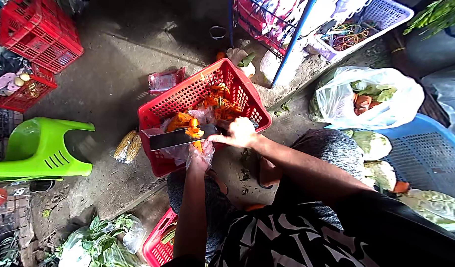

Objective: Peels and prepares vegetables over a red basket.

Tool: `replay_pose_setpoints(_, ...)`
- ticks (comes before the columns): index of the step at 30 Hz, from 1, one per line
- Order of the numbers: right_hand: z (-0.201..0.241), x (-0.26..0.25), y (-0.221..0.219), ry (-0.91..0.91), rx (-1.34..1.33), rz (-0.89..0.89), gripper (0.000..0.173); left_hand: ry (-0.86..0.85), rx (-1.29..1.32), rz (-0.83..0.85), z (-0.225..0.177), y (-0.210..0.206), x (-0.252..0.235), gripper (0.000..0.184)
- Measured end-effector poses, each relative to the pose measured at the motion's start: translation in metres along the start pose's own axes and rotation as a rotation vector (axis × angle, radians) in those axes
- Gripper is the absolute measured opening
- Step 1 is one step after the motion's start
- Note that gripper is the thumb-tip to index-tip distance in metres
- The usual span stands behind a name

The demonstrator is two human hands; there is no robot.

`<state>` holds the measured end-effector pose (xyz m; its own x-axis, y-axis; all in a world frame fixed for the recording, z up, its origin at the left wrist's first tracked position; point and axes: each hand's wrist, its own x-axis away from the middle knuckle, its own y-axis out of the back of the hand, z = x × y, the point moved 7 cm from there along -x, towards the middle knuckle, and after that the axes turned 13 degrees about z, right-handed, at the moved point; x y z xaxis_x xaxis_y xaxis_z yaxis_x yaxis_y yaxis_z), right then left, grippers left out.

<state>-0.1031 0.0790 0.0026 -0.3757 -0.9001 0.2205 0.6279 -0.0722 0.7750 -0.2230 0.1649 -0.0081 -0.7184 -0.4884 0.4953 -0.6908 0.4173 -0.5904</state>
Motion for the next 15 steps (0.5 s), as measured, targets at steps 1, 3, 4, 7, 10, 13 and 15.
replay_pose_setpoints(1, -0.003, -0.003, 0.0, -0.014, 0.017, -0.015, 0.084, 0.003, 0.025, 0.023, 0.0, 0.0, -0.002, 0.055)
replay_pose_setpoints(3, -0.011, -0.009, 0.0, -0.077, 0.039, 0.001, 0.085, -0.005, 0.073, 0.081, -0.001, 0.002, -0.007, 0.059)
replay_pose_setpoints(4, -0.015, -0.011, 0.002, -0.124, 0.033, 0.023, 0.087, -0.01, 0.077, 0.097, -0.002, 0.002, -0.008, 0.06)
replay_pose_setpoints(7, -0.046, -0.018, 0.014, -0.354, -0.074, 0.09, 0.087, -0.025, 0.083, 0.114, -0.003, 0.004, -0.007, 0.061)
replay_pose_setpoints(10, -0.054, -0.016, 0.027, -0.419, -0.163, 0.041, 0.082, -0.056, 0.099, 0.093, -0.01, 0.009, -0.007, 0.06)
replay_pose_setpoints(13, -0.031, -0.005, 0.024, -0.277, -0.215, 0.009, 0.082, -0.082, 0.078, 0.095, -0.012, 0.01, -0.011, 0.067)
replay_pose_setpoints(15, -0.008, 0.002, 0.015, -0.103, -0.188, -0.005, 0.082, -0.112, -0.004, 0.04, -0.012, 0.009, -0.009, 0.069)
